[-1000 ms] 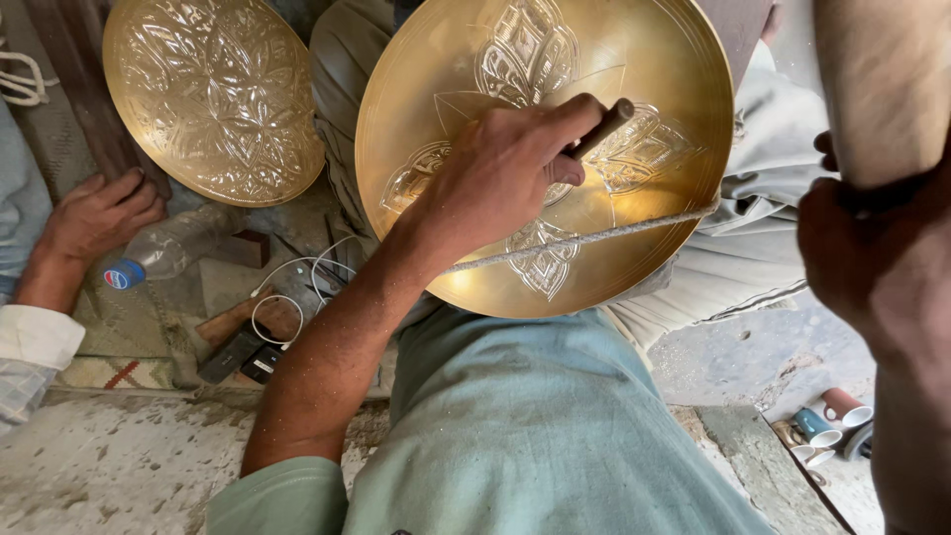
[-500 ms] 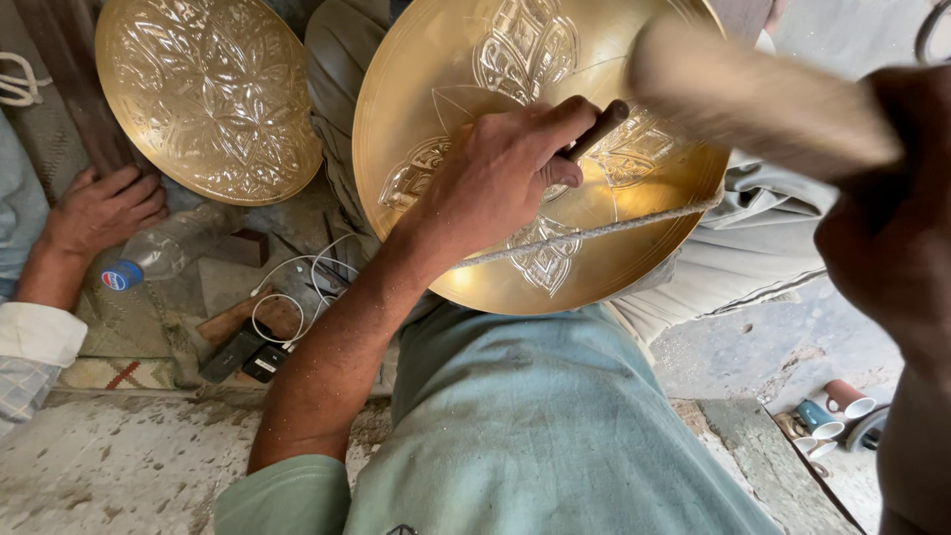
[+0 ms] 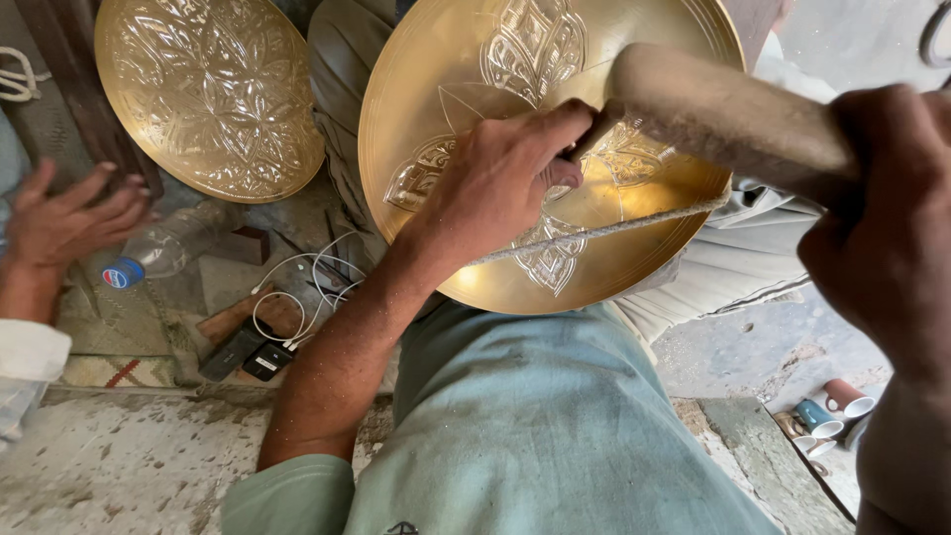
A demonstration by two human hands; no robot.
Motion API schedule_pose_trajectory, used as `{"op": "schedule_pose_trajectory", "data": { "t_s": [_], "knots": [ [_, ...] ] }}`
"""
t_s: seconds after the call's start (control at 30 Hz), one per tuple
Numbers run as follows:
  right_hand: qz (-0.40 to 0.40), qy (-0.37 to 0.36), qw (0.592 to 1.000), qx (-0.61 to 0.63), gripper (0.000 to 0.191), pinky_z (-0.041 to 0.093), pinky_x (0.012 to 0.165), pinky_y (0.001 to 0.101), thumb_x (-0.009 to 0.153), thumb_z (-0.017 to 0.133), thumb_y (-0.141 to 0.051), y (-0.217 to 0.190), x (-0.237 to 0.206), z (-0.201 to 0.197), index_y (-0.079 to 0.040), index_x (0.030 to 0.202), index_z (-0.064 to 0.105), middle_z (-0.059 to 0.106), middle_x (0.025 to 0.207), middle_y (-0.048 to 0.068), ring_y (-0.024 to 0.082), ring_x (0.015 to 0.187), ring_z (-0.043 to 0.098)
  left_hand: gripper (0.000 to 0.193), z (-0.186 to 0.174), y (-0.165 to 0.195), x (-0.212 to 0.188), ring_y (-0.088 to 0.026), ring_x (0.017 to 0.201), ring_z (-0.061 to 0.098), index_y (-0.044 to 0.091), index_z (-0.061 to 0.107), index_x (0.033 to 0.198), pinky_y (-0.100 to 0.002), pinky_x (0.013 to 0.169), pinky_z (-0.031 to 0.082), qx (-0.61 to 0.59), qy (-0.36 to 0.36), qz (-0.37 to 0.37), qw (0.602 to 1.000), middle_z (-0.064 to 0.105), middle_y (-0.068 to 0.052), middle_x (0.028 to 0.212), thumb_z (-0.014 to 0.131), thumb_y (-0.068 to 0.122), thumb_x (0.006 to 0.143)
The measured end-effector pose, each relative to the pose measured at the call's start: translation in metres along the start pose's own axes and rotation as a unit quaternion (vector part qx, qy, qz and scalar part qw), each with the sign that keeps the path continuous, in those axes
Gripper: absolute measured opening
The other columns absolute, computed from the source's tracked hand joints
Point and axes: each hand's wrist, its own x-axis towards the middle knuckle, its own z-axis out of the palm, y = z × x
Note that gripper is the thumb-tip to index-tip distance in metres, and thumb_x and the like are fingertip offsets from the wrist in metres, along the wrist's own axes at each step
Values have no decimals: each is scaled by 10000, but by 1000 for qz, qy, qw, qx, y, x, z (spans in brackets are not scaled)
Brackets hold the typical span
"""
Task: The person sits on the floor holding a small punch against a brass plate with floral designs and strikes the punch with a wooden mallet, working the design across the plate surface. A second finished brass plate rests beside them on the floor.
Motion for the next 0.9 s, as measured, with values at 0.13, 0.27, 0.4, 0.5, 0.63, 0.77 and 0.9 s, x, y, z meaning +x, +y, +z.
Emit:
{"op": "schedule_pose_trajectory", "data": {
  "t_s": [0.13,0.27,0.4,0.5,0.63,0.77,0.9],
  "knots": [
    [3,-2,995,-99,349,577,768,314,932,673,137,-16,2,-4,32,1239,544,655,1036,197,273,890,696,262,1,3,1,-237,814,758,60,565,1150,-420,667,528,-8,2,-23,1000,717,-89,898,747,69,961],
    [5,-3,988,-154,339,574,798,329,921,699,121,-15,-10,1,30,1224,577,672,1054,190,273,926,700,292,-7,21,-7,-246,881,719,46,588,1202,-400,733,560,-4,91,28,995,706,-113,989,754,43,961],
    [77,40,996,16,318,565,860,348,930,703,127,22,-44,20,35,1216,600,682,1101,189,272,993,699,118,-45,18,-98,-215,793,675,-31,598,1110,-321,630,616,-26,284,-91,954,623,-205,1010,588,-77,1002],
    [164,87,973,136,302,559,907,362,937,707,132,57,-77,42,39,1210,617,690,1135,187,272,1043,698,254,-59,-38,-187,-255,860,718,-26,370,1292,-348,764,620,72,530,-141,833,627,-192,1082,529,101,1141],
    [393,101,883,236,350,541,988,390,888,734,119,83,-110,78,56,1223,656,737,1158,145,250,1096,719,478,-11,-105,-277,-447,1025,608,-3,412,1489,-550,897,550,433,351,-329,762,466,-257,1205,559,169,1069],
    [443,177,788,389,491,630,903,362,779,716,99,89,-122,108,18,1232,545,702,1121,106,237,1013,722,651,39,-118,-308,-552,920,604,85,365,1571,-624,747,531,349,213,-583,702,407,-387,1292,575,366,1022],
    [446,172,797,369,465,610,911,355,742,717,113,89,-123,125,31,1181,585,699,1127,94,220,998,704,606,37,-120,-305,-540,971,638,112,367,1545,-611,786,557,338,185,-631,674,422,-359,1365,546,482,1099]
  ]
}}
